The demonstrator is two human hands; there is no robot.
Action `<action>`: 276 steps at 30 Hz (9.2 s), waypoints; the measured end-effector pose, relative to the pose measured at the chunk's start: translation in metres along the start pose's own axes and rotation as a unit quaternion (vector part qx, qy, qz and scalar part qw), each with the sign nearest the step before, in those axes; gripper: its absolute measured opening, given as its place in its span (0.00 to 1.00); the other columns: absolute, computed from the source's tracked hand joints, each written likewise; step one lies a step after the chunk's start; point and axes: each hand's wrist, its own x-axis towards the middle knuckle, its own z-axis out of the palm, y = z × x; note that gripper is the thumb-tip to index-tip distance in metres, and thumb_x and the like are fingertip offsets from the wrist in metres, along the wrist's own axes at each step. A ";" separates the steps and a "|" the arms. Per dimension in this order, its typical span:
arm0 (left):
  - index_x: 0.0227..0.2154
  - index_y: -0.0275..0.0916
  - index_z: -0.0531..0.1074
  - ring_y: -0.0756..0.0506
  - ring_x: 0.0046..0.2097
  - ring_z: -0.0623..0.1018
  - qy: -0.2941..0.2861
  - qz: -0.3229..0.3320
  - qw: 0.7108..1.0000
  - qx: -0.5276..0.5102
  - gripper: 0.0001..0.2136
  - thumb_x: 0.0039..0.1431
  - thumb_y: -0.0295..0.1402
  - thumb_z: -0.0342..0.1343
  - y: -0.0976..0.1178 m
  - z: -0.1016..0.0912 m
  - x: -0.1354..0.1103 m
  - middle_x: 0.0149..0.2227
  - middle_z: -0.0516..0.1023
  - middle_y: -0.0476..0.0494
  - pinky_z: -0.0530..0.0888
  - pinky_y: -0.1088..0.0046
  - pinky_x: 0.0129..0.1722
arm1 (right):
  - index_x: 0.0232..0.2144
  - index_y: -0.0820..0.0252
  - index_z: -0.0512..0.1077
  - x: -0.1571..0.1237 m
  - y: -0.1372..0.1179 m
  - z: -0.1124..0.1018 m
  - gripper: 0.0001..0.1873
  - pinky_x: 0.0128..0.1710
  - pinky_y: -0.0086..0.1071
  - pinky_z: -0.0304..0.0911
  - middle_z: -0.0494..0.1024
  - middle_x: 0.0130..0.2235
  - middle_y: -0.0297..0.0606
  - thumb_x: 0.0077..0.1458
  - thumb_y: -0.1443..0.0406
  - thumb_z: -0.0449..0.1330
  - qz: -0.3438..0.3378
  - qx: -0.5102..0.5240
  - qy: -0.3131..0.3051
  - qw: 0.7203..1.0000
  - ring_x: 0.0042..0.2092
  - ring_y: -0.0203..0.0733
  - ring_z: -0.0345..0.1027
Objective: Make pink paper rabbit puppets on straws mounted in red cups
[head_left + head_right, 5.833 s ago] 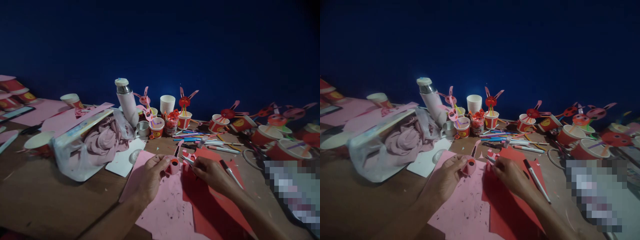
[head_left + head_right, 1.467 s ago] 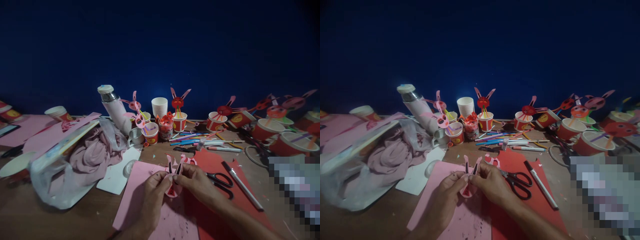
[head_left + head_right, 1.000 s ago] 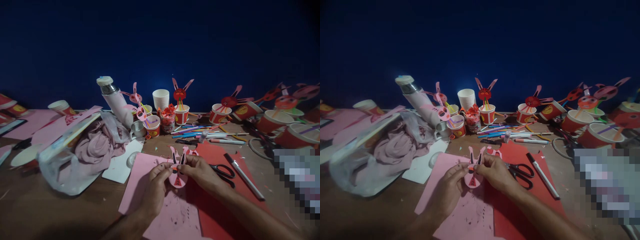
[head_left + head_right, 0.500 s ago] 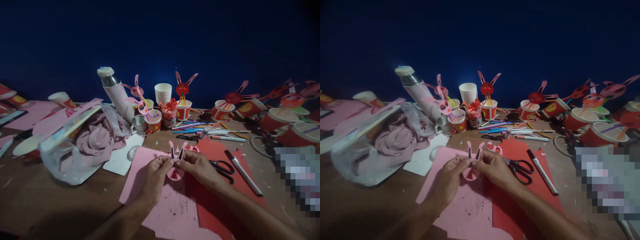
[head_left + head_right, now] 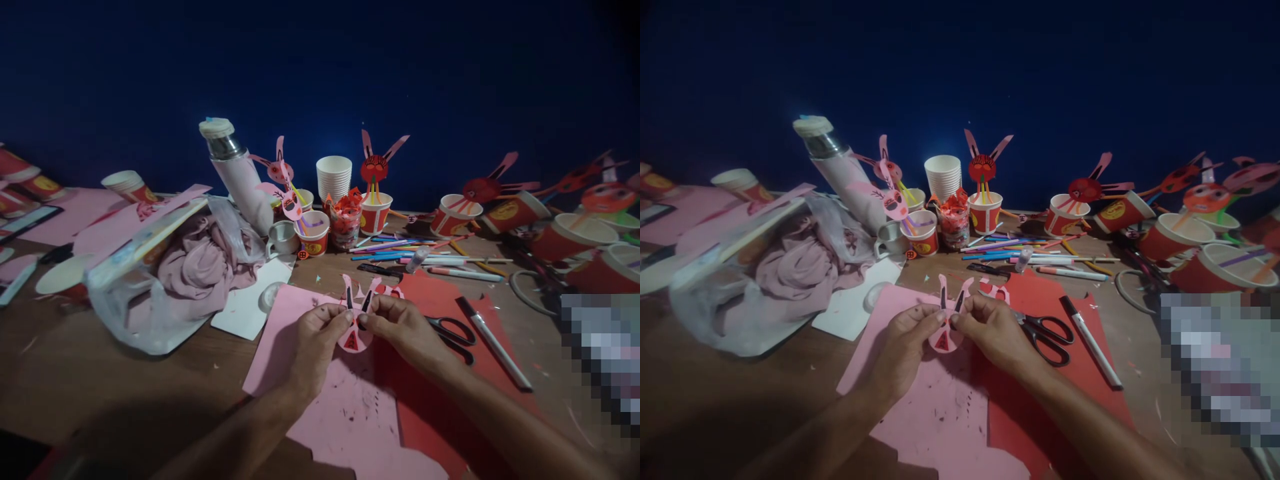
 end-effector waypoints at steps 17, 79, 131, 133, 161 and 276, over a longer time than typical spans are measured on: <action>0.22 0.35 0.69 0.52 0.23 0.69 -0.007 0.024 1.000 -0.004 0.07 0.42 0.34 0.59 -0.005 -0.002 0.003 0.20 0.71 0.50 0.64 0.76 0.26 | 0.19 0.61 0.61 0.000 0.000 -0.001 0.13 0.24 0.27 0.48 0.61 0.21 0.28 0.46 0.59 0.58 -0.003 -0.017 -0.006 1.000 0.24 0.31 0.52; 0.23 0.38 0.72 0.50 0.27 0.71 -0.032 0.031 0.999 -0.029 0.03 0.44 0.32 0.56 -0.002 0.000 0.000 0.22 0.74 0.50 0.66 0.75 0.31 | 0.24 0.60 0.67 -0.002 0.001 0.004 0.06 0.29 0.28 0.57 0.69 0.25 0.31 0.46 0.63 0.57 -0.033 0.020 0.017 0.999 0.28 0.35 0.61; 0.16 0.36 0.70 0.51 0.22 0.68 0.011 0.123 0.988 0.089 0.05 0.41 0.26 0.52 0.011 0.006 -0.007 0.17 0.71 0.50 0.63 0.77 0.24 | 0.26 0.60 0.69 -0.001 0.004 0.004 0.12 0.33 0.32 0.60 0.74 0.29 0.36 0.48 0.56 0.57 -0.088 -0.076 0.023 0.993 0.33 0.43 0.66; 0.16 0.36 0.70 0.52 0.21 0.67 0.002 0.126 0.989 0.083 0.04 0.42 0.28 0.53 0.008 0.004 -0.005 0.16 0.70 0.50 0.62 0.77 0.23 | 0.24 0.61 0.68 -0.003 0.001 0.008 0.11 0.33 0.31 0.60 0.72 0.27 0.35 0.47 0.58 0.58 -0.094 -0.064 0.031 0.993 0.32 0.41 0.65; 0.23 0.35 0.69 0.55 0.18 0.64 -0.021 0.093 0.995 0.009 0.09 0.42 0.36 0.58 -0.005 -0.001 0.000 0.17 0.67 0.54 0.59 0.80 0.17 | 0.22 0.61 0.64 -0.017 0.000 0.004 0.12 0.23 0.25 0.50 0.64 0.21 0.27 0.44 0.59 0.60 -0.058 0.023 0.089 0.994 0.23 0.30 0.54; 0.26 0.35 0.66 0.56 0.15 0.62 -0.038 0.085 0.995 0.036 0.11 0.42 0.37 0.58 -0.008 -0.001 -0.005 0.14 0.64 0.56 0.50 0.82 0.13 | 0.19 0.60 0.61 -0.034 0.031 -0.001 0.18 0.22 0.27 0.49 0.62 0.19 0.30 0.54 0.55 0.51 -0.171 -0.050 0.133 0.975 0.23 0.32 0.53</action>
